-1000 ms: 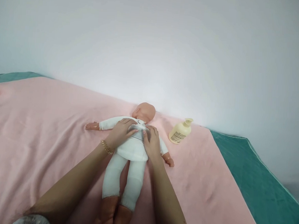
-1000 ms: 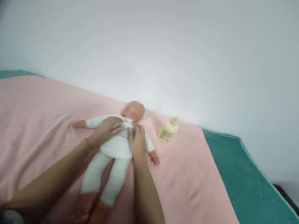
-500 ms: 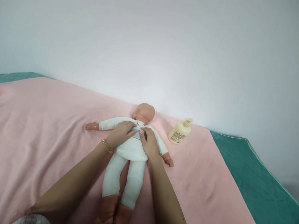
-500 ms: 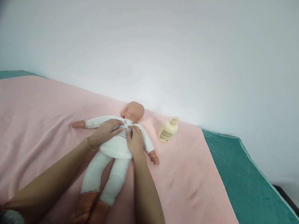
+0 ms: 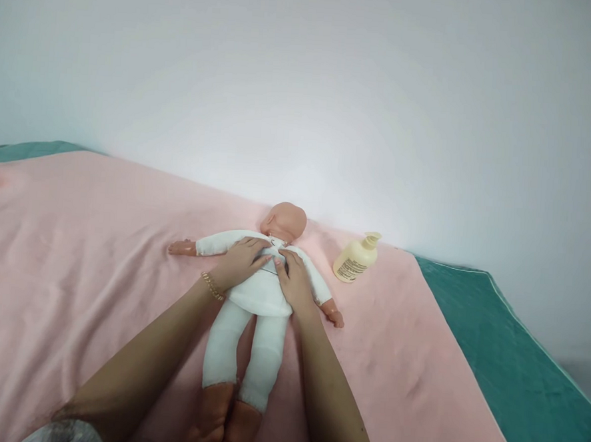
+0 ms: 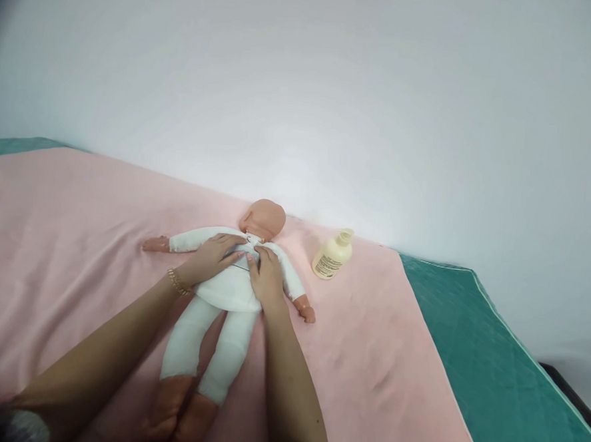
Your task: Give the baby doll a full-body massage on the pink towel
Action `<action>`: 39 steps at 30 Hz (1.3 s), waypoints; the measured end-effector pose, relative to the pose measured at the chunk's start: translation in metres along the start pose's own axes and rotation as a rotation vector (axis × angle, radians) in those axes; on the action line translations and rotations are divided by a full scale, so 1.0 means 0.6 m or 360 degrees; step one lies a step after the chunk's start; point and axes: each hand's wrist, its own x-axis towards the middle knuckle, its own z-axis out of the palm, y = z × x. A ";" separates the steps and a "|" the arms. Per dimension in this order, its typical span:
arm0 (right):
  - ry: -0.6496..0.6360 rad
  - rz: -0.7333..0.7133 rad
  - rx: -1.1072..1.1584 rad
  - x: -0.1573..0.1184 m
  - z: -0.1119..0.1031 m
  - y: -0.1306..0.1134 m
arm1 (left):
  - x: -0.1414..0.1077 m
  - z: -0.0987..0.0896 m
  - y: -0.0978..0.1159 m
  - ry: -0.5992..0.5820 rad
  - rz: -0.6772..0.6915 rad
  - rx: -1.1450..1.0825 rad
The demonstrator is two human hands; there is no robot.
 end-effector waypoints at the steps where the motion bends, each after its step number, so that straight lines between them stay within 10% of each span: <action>1: -0.0002 0.0001 -0.0006 0.000 0.000 0.000 | 0.000 0.000 0.000 -0.0003 -0.0002 0.0002; 23: 0.0004 -0.0043 0.0027 -0.002 0.002 0.007 | -0.001 -0.001 0.002 -0.0028 -0.0001 -0.0007; 30: 0.0066 -0.0075 0.0027 -0.012 -0.070 -0.046 | -0.006 -0.075 0.047 0.0068 0.0074 -0.0116; 35: -0.0509 -0.0042 -0.0061 -0.045 -0.131 -0.115 | -0.039 -0.141 0.098 -0.0542 0.0222 -0.0246; 39: -0.0819 -0.0083 -0.0132 -0.057 -0.132 -0.127 | -0.059 -0.134 0.111 -0.0909 0.0248 -0.0410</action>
